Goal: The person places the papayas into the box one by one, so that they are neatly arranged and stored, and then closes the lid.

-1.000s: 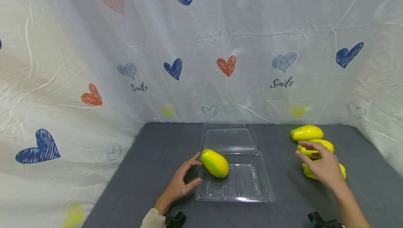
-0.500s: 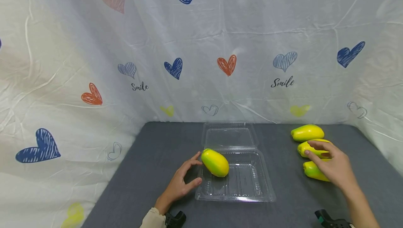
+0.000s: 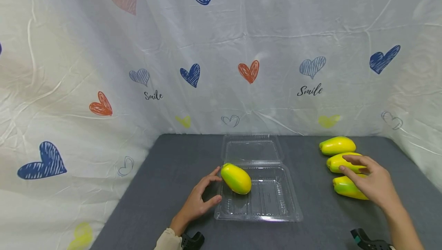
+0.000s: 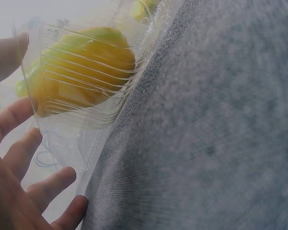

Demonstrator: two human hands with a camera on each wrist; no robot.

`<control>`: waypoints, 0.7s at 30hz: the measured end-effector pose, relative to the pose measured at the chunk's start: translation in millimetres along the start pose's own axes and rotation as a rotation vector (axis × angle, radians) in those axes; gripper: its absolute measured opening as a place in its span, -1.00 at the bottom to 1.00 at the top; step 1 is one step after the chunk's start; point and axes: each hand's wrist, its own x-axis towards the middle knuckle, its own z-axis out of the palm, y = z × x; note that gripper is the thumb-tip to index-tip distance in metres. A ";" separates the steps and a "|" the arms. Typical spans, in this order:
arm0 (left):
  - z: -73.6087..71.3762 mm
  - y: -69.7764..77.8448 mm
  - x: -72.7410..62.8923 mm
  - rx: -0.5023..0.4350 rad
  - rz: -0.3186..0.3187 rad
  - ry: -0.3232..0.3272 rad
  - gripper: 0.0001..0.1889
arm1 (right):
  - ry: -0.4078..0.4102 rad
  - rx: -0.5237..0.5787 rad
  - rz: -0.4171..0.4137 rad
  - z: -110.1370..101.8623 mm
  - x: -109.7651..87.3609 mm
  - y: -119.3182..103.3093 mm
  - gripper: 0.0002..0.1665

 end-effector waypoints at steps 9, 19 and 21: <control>0.7 -0.1 0.2 -0.011 -0.018 0.006 -0.53 | -0.043 -0.034 -0.003 -1.7 1.9 7.1 -0.41; -0.3 2.3 0.4 0.004 -0.010 0.001 -0.54 | -0.090 -0.055 0.023 -7.4 2.6 15.0 -0.34; -0.5 2.5 0.2 -0.002 -0.016 0.001 -0.54 | -0.096 -0.054 0.033 -7.9 2.8 16.9 -0.33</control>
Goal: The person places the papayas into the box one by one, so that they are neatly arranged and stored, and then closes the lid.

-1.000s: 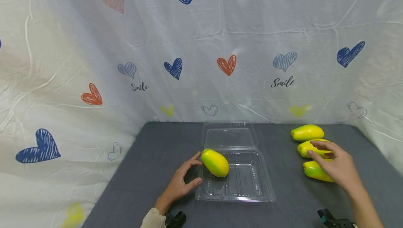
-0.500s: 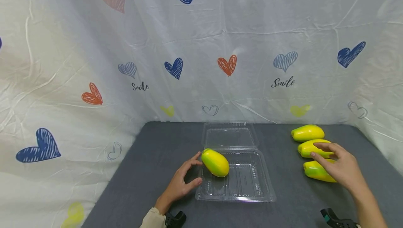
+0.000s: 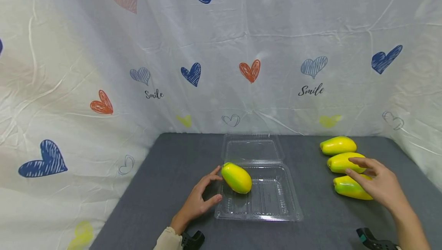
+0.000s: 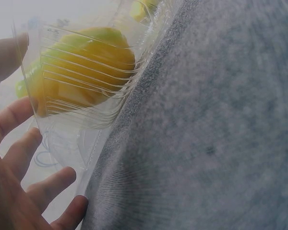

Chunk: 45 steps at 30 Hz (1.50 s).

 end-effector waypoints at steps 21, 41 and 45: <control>0.7 0.0 0.2 -0.001 -0.007 0.002 -0.54 | -0.080 0.022 0.043 -3.1 -2.1 14.8 -0.26; 1.2 -2.6 0.9 0.019 0.001 -0.002 -0.55 | -0.114 -0.002 0.049 -3.4 -2.6 25.8 -0.27; 1.2 -3.2 0.9 0.030 0.014 0.000 -0.55 | -0.109 -0.011 0.039 -4.6 -2.9 28.0 -0.27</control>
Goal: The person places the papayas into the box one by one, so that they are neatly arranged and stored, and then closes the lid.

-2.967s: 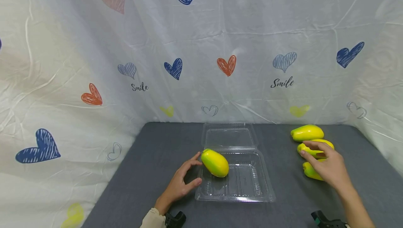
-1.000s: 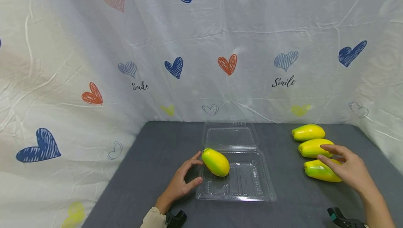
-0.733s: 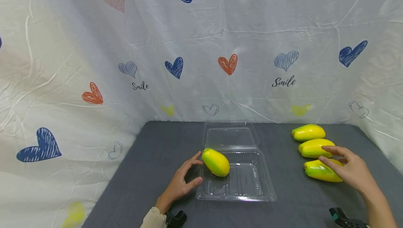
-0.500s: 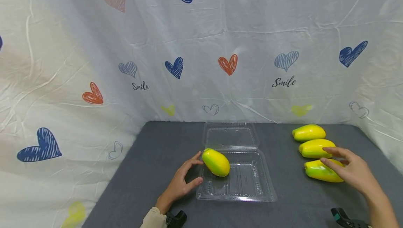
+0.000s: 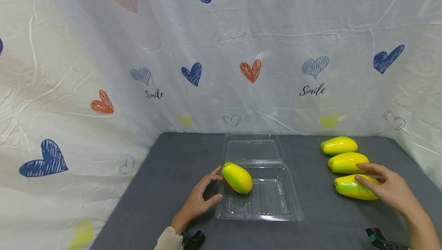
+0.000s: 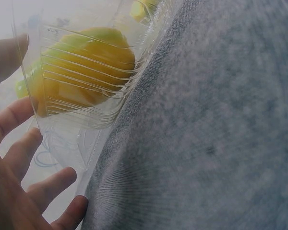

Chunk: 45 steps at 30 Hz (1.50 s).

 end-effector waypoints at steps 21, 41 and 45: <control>-0.7 1.7 0.2 -0.023 -0.011 -0.007 -0.54 | -0.081 -0.016 0.039 -4.3 3.4 6.3 -0.25; -0.9 1.9 -0.2 -0.031 -0.022 -0.004 -0.54 | -0.197 -0.049 0.089 -7.1 4.8 9.0 -0.11; -0.4 0.0 0.2 -0.020 -0.017 0.002 -0.54 | -0.215 -0.051 0.092 -6.6 5.1 10.2 -0.07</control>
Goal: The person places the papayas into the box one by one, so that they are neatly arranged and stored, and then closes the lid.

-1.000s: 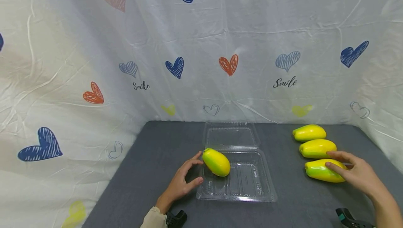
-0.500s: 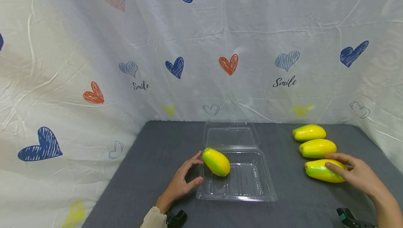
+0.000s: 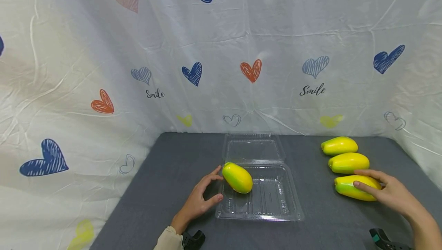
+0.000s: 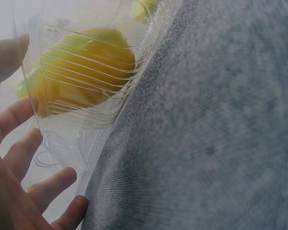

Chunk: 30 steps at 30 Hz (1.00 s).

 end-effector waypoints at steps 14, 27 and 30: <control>-0.5 2.4 -0.3 -0.011 0.011 -0.005 -0.54 | -0.040 -0.004 -0.022 0.0 -1.0 -1.6 -0.06; 0.0 2.0 -0.4 0.006 0.027 0.003 -0.54 | -0.045 0.008 -0.054 1.5 1.0 3.6 -0.06; -0.1 2.3 -0.7 0.001 0.024 0.000 -0.54 | -0.047 0.010 -0.066 2.3 0.5 4.7 -0.07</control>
